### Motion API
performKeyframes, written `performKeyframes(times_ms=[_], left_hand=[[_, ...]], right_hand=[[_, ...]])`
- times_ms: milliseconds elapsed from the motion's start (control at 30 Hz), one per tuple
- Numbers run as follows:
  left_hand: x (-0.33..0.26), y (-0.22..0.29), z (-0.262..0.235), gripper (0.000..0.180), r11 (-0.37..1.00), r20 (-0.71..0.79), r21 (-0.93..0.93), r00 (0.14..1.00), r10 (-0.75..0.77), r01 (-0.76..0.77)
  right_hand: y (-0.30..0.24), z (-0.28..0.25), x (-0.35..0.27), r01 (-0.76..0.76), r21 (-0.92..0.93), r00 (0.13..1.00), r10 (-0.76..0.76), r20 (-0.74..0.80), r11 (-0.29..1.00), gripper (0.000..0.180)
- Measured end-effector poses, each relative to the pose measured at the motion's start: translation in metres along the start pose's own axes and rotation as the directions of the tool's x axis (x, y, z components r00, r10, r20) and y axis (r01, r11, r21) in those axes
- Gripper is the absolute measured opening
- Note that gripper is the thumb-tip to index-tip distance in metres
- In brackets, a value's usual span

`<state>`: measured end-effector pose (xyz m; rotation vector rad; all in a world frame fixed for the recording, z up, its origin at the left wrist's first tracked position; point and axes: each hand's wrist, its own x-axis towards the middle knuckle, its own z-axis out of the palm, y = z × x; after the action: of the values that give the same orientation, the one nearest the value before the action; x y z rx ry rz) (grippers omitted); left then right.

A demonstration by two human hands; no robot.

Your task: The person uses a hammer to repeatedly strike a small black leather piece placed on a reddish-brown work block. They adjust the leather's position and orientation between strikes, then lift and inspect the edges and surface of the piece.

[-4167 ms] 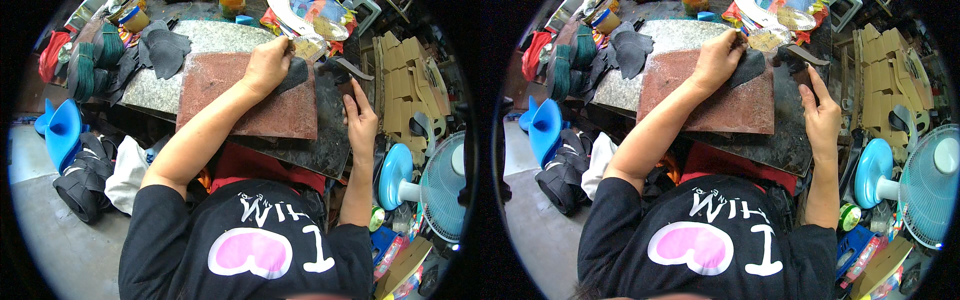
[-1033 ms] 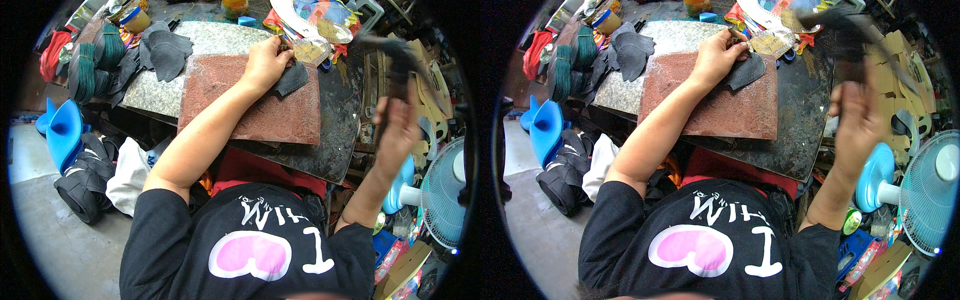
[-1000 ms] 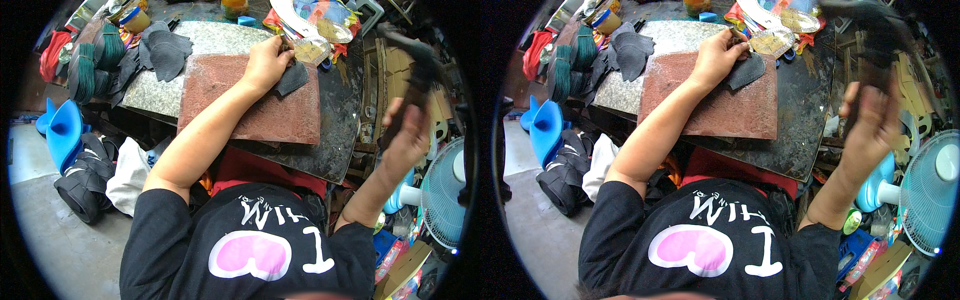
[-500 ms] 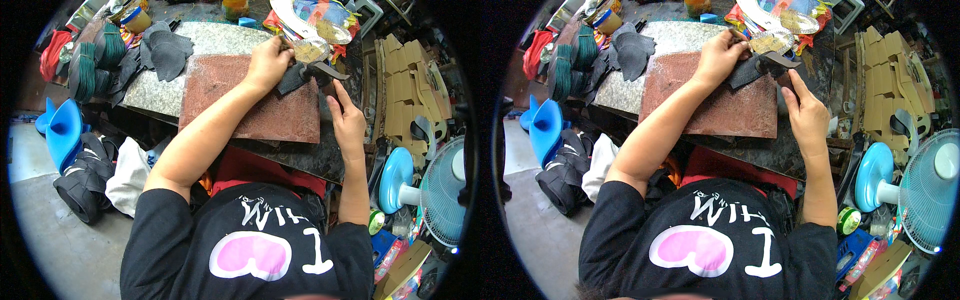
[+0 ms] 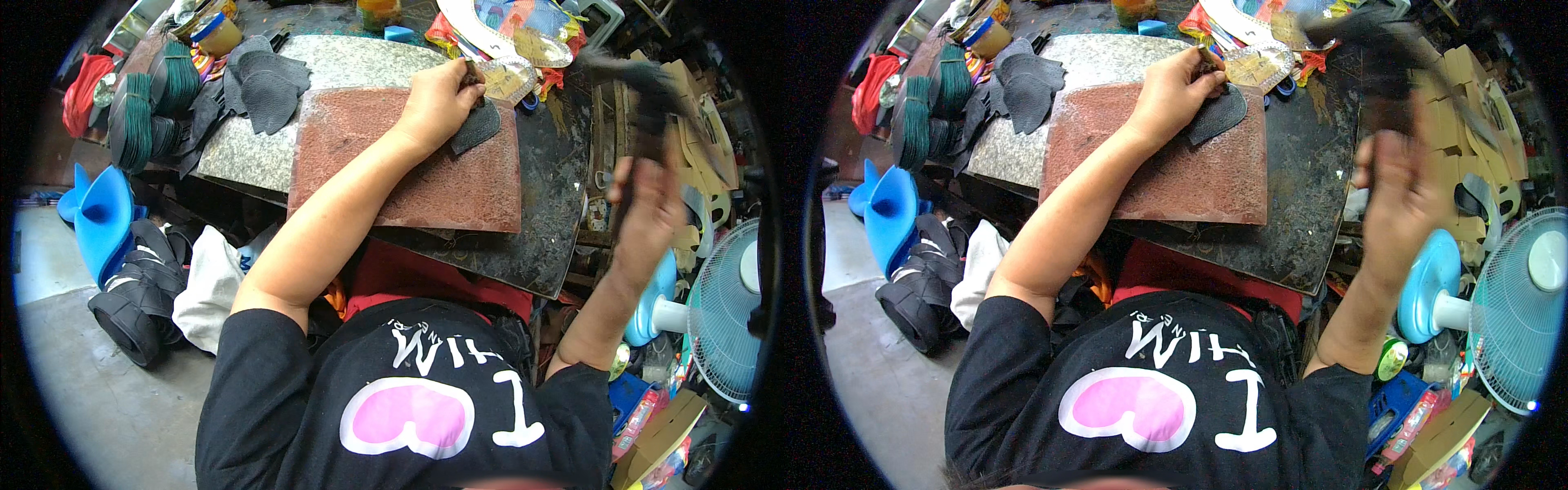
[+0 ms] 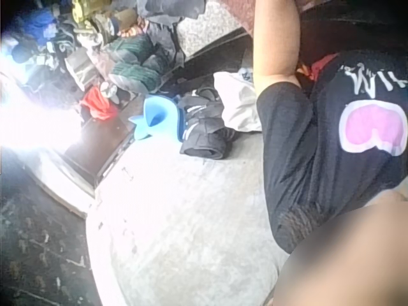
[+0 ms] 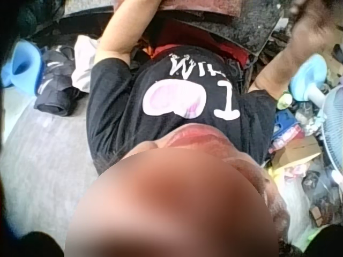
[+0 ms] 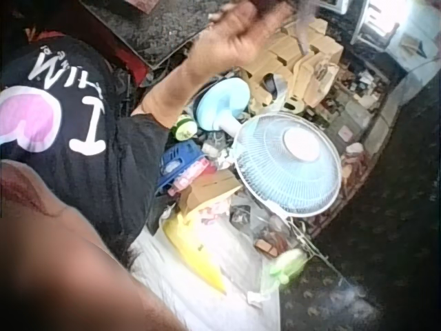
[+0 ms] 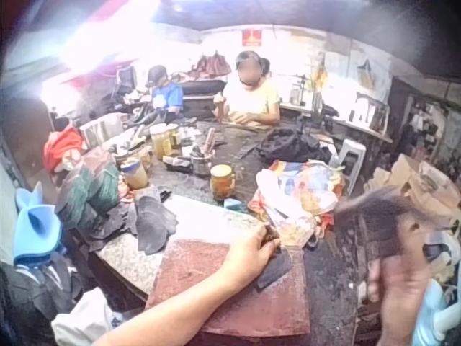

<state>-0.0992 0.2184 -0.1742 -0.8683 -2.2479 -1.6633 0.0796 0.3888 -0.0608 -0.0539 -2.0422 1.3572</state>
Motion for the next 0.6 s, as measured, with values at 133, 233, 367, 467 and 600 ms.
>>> performKeyframes(times_ms=[133,233,367,467,600], left_hand=[[0.000,0.012,0.004,0.013,0.928,0.109,0.257,0.963,0.248,-0.268],[-0.002,0.018,0.010,0.014,0.875,0.138,0.323,0.933,0.333,-0.360],[-0.001,0.014,0.010,0.013,0.944,0.044,0.219,0.970,0.241,-0.245],[-0.002,0.008,0.010,0.012,0.967,-0.002,0.194,0.986,0.166,-0.163],[0.001,0.002,0.008,0.011,0.994,-0.043,-0.080,0.996,-0.078,0.074]], right_hand=[[-0.018,0.013,0.007,0.215,-0.045,0.951,-0.219,-0.219,0.976,0.034],[0.020,0.025,-0.001,-0.081,-0.385,0.983,0.138,0.121,0.919,0.040],[0.056,0.011,-0.015,-0.156,-0.422,0.982,0.186,0.030,0.893,0.042],[0.063,0.016,-0.020,-0.110,-0.469,0.974,0.189,0.123,0.876,0.041],[0.067,0.032,-0.026,-0.048,-0.630,0.954,0.221,0.200,0.775,0.039]])
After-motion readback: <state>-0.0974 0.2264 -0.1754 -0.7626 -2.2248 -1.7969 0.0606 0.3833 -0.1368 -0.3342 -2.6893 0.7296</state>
